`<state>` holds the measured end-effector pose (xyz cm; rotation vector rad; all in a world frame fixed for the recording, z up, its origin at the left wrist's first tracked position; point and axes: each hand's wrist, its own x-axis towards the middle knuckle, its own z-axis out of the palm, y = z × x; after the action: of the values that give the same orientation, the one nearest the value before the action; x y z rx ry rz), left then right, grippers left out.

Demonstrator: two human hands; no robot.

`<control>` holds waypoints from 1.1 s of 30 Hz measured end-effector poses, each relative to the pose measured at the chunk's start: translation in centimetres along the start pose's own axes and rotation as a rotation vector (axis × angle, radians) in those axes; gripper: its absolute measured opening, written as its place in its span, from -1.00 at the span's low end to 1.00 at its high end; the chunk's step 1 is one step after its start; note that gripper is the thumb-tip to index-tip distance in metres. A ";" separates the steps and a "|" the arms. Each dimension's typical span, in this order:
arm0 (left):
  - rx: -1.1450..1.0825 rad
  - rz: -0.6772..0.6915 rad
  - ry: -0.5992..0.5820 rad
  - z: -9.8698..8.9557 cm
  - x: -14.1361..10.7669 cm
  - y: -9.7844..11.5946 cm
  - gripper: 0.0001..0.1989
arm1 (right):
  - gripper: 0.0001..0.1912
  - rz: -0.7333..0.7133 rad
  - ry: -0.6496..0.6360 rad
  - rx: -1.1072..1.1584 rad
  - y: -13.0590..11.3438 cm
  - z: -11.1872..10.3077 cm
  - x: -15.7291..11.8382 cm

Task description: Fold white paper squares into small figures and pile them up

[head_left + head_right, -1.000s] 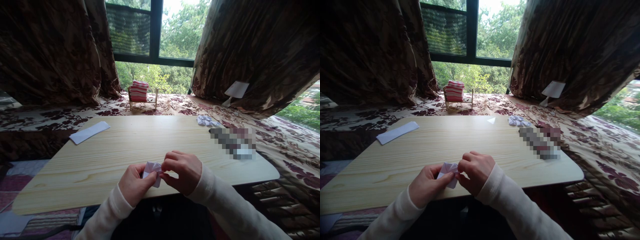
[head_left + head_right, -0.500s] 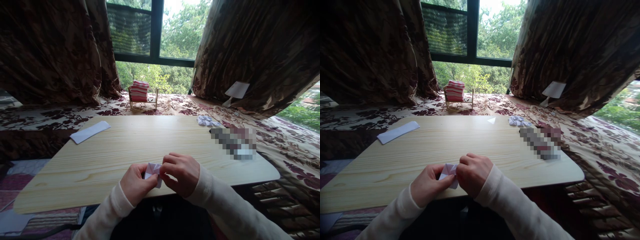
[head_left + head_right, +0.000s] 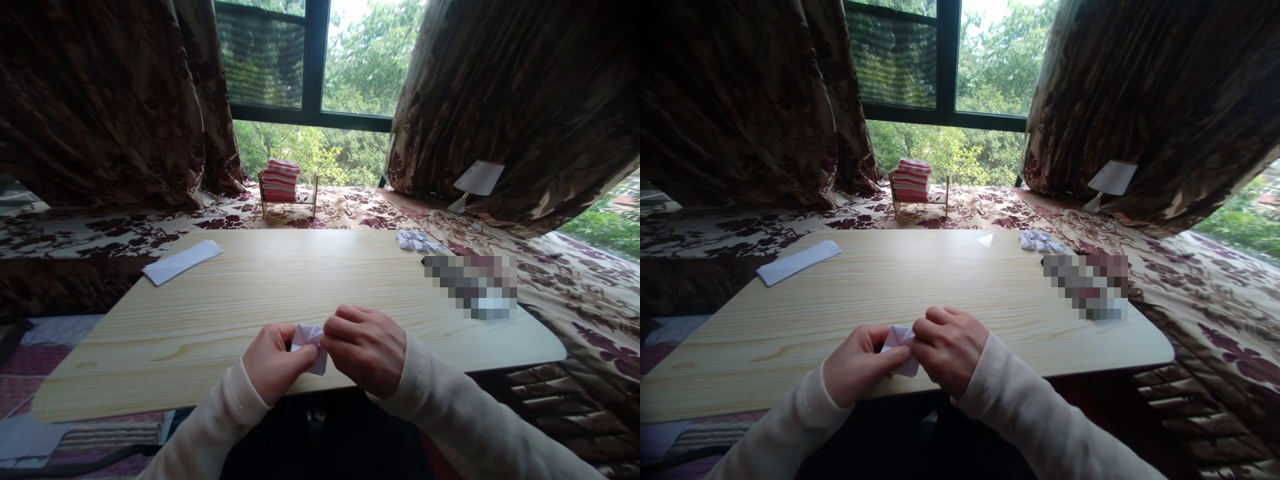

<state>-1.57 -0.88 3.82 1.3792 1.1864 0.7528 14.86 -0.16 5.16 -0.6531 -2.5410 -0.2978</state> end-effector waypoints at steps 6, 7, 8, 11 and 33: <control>-0.131 -0.045 -0.010 -0.4 0.2 -0.4 -0.85 | -0.73 0.003 0.133 -0.049 -0.6 0.3 -0.4; -0.146 -0.043 -0.010 -0.4 0.2 -0.4 -0.85 | -0.74 0.014 0.141 -0.064 -0.8 0.4 -0.5; -0.151 -0.040 -0.003 -0.3 0.2 -0.3 -0.85 | -0.74 0.026 0.146 -0.079 -1.0 0.5 -0.5; -0.140 -0.021 0.071 0.1 0.1 -0.3 -0.84 | -0.70 0.041 0.165 -0.110 -1.4 0.8 -0.4; -0.129 -0.069 0.063 0.2 0.2 -0.7 -0.86 | -0.77 0.170 0.023 -0.013 -0.2 0.8 0.2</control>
<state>-1.51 -0.88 3.08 1.2105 1.2072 0.8148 14.31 0.02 4.56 -0.8598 -2.4446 -0.2612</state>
